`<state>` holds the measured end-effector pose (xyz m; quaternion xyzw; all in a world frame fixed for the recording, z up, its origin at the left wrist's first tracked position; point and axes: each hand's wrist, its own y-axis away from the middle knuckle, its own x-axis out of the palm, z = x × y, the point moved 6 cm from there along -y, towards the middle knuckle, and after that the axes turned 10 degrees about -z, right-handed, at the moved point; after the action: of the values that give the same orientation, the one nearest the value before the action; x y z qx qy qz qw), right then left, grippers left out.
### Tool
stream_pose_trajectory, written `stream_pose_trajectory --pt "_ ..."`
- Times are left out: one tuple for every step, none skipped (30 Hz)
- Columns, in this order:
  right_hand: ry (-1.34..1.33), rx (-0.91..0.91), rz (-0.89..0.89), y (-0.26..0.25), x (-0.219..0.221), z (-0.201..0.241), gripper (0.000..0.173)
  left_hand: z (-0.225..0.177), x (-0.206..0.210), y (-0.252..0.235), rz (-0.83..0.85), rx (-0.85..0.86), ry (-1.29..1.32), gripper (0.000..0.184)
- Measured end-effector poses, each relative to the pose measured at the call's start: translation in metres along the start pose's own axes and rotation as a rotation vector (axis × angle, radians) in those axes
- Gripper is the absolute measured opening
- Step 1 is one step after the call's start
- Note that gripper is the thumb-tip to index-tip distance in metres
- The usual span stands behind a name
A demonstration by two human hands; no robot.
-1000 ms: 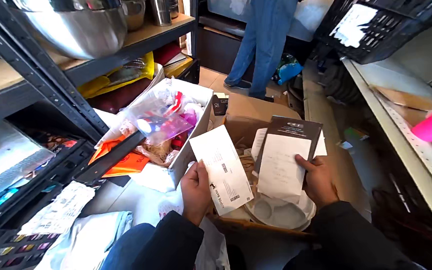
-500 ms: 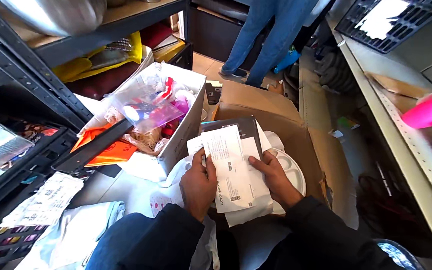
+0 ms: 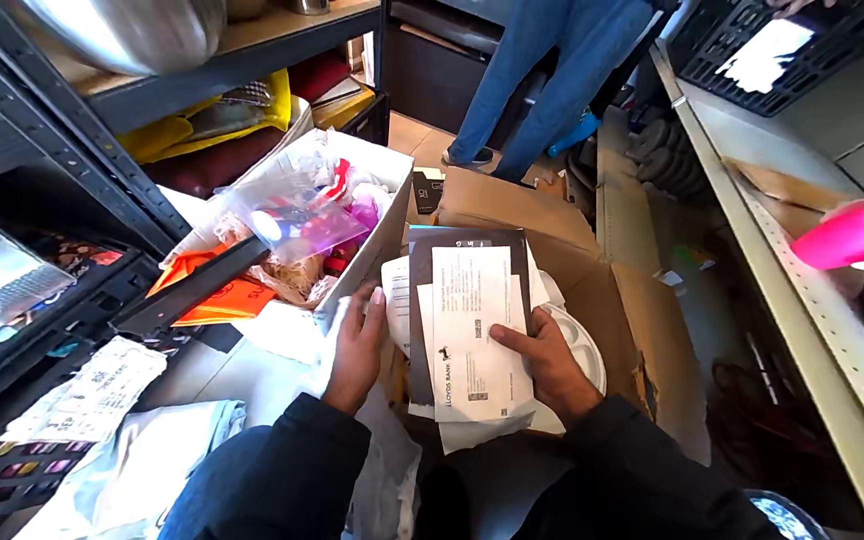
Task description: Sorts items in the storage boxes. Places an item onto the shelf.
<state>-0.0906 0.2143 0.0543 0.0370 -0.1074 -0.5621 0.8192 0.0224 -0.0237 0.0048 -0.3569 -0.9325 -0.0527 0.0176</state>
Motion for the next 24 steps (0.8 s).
stream_pose_trajectory --pt "-0.016 0.0 0.002 0.001 0.001 0.001 0.037 -0.002 0.006 0.005 0.027 -0.069 0.065 0.048" --pt "-0.03 0.001 0.002 0.002 0.001 0.002 0.037 -0.007 0.011 0.011 0.065 -0.104 0.129 0.048" --pt "-0.04 0.0 -0.004 0.003 0.001 0.004 0.037 -0.013 0.015 0.016 0.098 -0.101 0.173 0.045" --pt "-0.045 -0.002 -0.013 0.004 0.0 0.005 0.036 -0.019 0.018 0.019 0.114 -0.082 0.208 0.039" --pt "-0.045 0.0 -0.025 0.006 -0.002 0.007 0.035 -0.022 0.019 0.02 0.112 -0.048 0.233 0.032" --pt "-0.042 0.003 -0.038 0.007 -0.003 0.008 0.035 -0.025 0.019 0.02 0.118 -0.005 0.249 0.027" --pt "-0.043 0.01 -0.047 0.008 -0.003 0.008 0.035 -0.026 0.019 0.02 0.124 0.03 0.25 0.024" --pt "-0.039 0.017 -0.055 0.009 -0.004 0.007 0.034 -0.027 0.019 0.021 0.123 0.051 0.24 0.023" --pt "-0.031 0.023 -0.064 0.009 -0.004 0.006 0.033 -0.028 0.019 0.021 0.12 0.058 0.227 0.023" --pt "-0.01 0.023 -0.072 0.009 -0.004 0.005 0.033 -0.028 0.02 0.022 0.114 0.056 0.209 0.024" --pt "0.023 0.015 -0.081 0.008 -0.005 0.003 0.033 -0.028 0.021 0.024 0.103 0.055 0.187 0.024" --pt "0.061 0.003 -0.082 0.007 -0.005 0.001 0.033 -0.027 0.023 0.025 0.094 0.056 0.159 0.025" --pt "0.099 -0.009 -0.076 0.006 -0.004 0.001 0.035 -0.027 0.024 0.025 0.089 0.057 0.132 0.026" --pt "0.132 -0.015 -0.06 0.006 -0.003 0.001 0.035 -0.025 0.025 0.025 0.087 0.054 0.111 0.027" --pt "0.158 -0.019 -0.037 0.006 -0.002 0.002 0.035 -0.024 0.025 0.024 0.087 0.044 0.105 0.028" --pt "0.167 -0.028 -0.012 0.006 -0.001 0.003 0.033 -0.023 0.025 0.023 0.089 0.029 0.117 0.029" --pt "0.168 -0.041 0.011 0.006 -0.001 0.003 0.03 -0.022 0.025 0.022 0.091 0.017 0.134 0.029" --pt "0.163 -0.056 0.029 0.006 -0.001 0.004 0.027 -0.021 0.024 0.022 0.091 0.012 0.151 0.029" --pt "0.144 -0.063 0.039 0.006 -0.001 0.004 0.023 -0.021 0.024 0.021 0.089 0.016 0.165 0.028" --pt "0.119 -0.055 0.044 0.005 -0.001 0.003 0.022 -0.02 0.024 0.02 0.086 0.019 0.171 0.028" --pt "0.092 -0.038 0.044 0.005 0.0 0.001 0.022 -0.021 0.025 0.02 0.081 0.021 0.175 0.029" --pt "0.077 -0.023 0.035 0.005 -0.001 -0.001 0.023 -0.021 0.025 0.021 0.075 0.022 0.17 0.029" --pt "0.069 -0.013 0.022 0.006 -0.001 -0.002 0.024 -0.022 0.026 0.022 0.074 0.024 0.158 0.029" --pt "0.061 -0.008 0.011 0.007 -0.002 -0.001 0.026 -0.022 0.027 0.022 0.077 0.026 0.144 0.029"
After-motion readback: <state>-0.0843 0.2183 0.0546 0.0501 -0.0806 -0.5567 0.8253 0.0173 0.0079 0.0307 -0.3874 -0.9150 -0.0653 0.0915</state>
